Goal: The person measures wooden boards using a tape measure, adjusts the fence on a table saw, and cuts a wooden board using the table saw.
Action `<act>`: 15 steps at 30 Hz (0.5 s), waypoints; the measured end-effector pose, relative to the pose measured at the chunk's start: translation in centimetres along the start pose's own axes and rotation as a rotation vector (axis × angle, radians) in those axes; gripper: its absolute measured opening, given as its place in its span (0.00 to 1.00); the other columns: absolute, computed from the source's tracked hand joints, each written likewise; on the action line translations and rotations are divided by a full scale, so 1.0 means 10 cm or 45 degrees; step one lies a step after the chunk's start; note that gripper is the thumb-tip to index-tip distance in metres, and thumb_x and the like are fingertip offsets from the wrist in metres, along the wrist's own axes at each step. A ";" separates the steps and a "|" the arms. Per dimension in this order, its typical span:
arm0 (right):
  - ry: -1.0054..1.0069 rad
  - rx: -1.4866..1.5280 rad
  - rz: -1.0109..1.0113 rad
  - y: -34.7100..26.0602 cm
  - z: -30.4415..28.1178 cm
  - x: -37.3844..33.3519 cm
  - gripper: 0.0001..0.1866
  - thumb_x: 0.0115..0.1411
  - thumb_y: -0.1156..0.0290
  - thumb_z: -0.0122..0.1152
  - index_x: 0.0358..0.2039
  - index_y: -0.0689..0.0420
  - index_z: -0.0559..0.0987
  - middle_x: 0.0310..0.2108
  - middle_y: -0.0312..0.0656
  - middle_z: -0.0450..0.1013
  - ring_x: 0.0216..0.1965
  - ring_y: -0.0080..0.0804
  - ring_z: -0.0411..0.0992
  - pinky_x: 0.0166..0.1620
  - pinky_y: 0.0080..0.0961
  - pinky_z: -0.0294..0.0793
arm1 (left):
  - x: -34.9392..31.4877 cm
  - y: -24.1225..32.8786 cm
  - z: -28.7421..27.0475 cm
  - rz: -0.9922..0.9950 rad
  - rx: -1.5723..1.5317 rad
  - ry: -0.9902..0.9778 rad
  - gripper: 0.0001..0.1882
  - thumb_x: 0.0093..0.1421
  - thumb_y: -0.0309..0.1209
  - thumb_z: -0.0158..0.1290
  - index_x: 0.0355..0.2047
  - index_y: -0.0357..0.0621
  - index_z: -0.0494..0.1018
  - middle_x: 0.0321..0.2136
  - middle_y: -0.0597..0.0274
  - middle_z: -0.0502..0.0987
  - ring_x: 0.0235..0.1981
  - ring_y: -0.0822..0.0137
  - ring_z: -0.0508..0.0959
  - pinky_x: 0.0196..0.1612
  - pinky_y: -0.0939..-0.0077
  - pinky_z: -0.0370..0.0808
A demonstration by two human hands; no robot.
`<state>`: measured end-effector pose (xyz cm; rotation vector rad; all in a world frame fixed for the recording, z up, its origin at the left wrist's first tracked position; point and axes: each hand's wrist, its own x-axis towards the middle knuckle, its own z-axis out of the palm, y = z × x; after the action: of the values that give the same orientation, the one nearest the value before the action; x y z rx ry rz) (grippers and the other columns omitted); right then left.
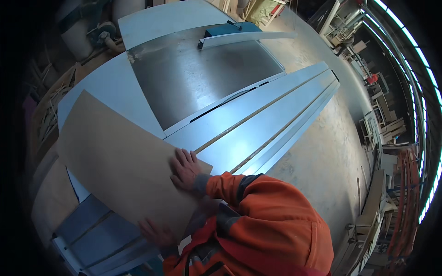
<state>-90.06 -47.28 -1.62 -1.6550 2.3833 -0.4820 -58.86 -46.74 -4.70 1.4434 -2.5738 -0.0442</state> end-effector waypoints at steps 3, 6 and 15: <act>-0.037 0.067 0.112 0.22 -0.07 -0.18 0.36 0.57 0.51 0.56 0.60 0.59 0.62 0.65 0.62 0.51 0.64 0.60 0.53 0.64 0.51 0.53 | -0.44 0.17 0.25 0.012 -0.003 0.287 0.40 0.64 0.58 0.44 0.65 0.41 0.55 0.64 0.36 0.55 0.58 0.34 0.65 0.56 0.39 0.66; -0.107 0.168 0.077 0.28 -0.02 -0.19 0.37 0.56 0.52 0.57 0.60 0.59 0.62 0.65 0.61 0.51 0.64 0.60 0.53 0.64 0.51 0.53 | -0.49 0.49 0.46 -0.399 -0.417 0.237 0.39 0.63 0.57 0.47 0.63 0.39 0.58 0.62 0.37 0.58 0.56 0.36 0.67 0.54 0.41 0.68; -0.148 0.557 -0.146 0.10 -0.14 -0.50 0.38 0.54 0.58 0.62 0.59 0.69 0.61 0.57 0.64 0.59 0.55 0.60 0.58 0.58 0.49 0.60 | -1.52 0.41 0.33 -1.601 -0.949 -0.025 0.34 0.57 0.59 0.55 0.38 0.32 0.73 0.32 0.43 0.80 0.35 0.45 0.81 0.38 0.57 0.76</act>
<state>-89.67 -42.11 -0.81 -1.5697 1.9311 -0.8333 -55.21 -31.93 -9.75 2.2916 -1.0030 -1.0110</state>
